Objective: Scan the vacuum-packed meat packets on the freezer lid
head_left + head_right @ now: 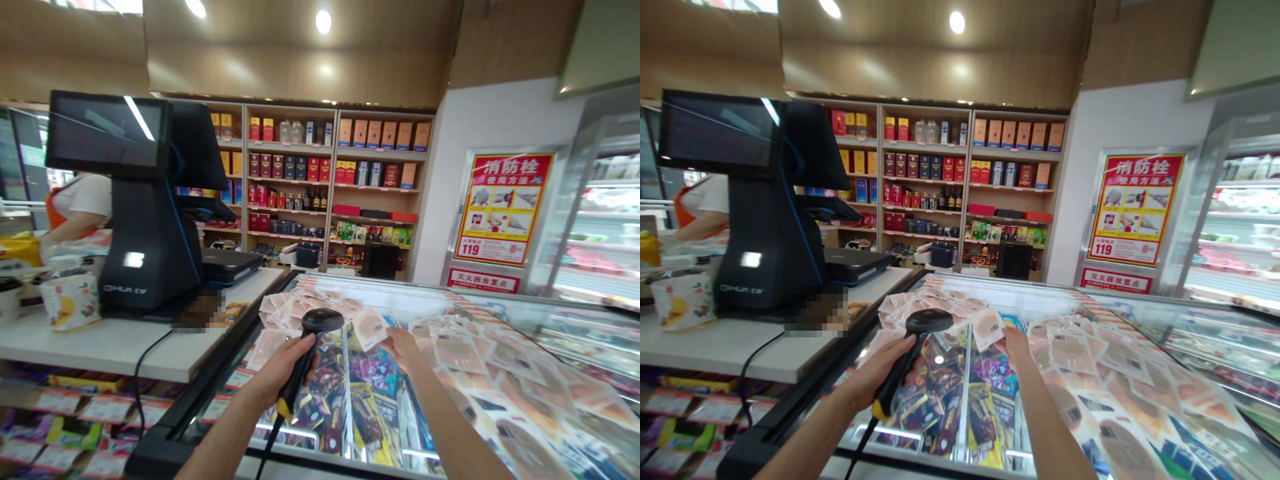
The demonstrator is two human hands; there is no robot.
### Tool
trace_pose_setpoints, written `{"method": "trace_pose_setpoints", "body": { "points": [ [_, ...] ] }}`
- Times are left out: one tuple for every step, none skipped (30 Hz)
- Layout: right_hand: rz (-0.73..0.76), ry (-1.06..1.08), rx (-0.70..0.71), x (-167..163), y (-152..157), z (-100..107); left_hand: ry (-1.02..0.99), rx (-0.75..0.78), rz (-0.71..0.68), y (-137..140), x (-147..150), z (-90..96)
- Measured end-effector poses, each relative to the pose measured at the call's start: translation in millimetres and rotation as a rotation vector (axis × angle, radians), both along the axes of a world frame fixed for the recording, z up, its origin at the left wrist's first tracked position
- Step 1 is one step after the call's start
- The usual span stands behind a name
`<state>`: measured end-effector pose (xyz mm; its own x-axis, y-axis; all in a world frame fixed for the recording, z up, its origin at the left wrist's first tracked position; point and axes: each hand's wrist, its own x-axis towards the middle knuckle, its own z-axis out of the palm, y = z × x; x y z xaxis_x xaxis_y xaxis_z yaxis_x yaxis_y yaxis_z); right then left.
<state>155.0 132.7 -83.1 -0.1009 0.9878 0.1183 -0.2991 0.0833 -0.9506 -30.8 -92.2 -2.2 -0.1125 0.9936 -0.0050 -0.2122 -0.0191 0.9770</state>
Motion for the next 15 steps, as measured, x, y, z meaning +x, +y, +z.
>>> {"method": "trace_pose_setpoints", "body": {
  "points": [
    [0.002,0.017,-0.011,2,-2,2,0.005,0.002,-0.006,0,2,0.9],
    [0.002,0.026,-0.034,4,-3,4,0.008,0.006,-0.012,1,4,1.9],
    [0.0,0.037,-0.059,4,-4,6,0.007,0.013,-0.015,2,6,2.8],
    [-0.003,0.058,-0.072,5,-5,9,0.005,0.022,-0.018,2,9,3.7],
    [-0.008,0.082,-0.081,5,-6,11,0.002,0.031,-0.018,3,11,4.5],
    [-0.013,0.105,-0.087,5,-7,14,-0.003,0.039,-0.019,4,13,5.2],
    [-0.018,0.124,-0.09,5,-7,15,-0.009,0.047,-0.021,5,15,5.8],
    [-0.022,0.136,-0.088,5,-7,17,-0.014,0.052,-0.028,5,17,6.3],
    [-0.026,0.139,-0.082,5,-7,17,-0.016,0.053,-0.037,5,18,6.7],
    [-0.028,0.139,-0.077,5,-7,17,-0.016,0.05,-0.05,5,19,7.2],
    [-0.033,0.136,-0.071,5,-6,17,-0.014,0.048,-0.062,5,20,7.7],
    [-0.041,0.132,-0.064,5,-5,16,-0.01,0.046,-0.074,4,21,8.2],
    [-0.05,0.127,-0.06,5,-4,14,-0.003,0.045,-0.084,3,22,9.0],
    [-0.059,0.125,-0.058,5,-2,12,0.007,0.047,-0.094,2,22,9.9],
    [-0.067,0.125,-0.052,5,-1,11,0.018,0.053,-0.104,1,23,10.9]
  ]
}}
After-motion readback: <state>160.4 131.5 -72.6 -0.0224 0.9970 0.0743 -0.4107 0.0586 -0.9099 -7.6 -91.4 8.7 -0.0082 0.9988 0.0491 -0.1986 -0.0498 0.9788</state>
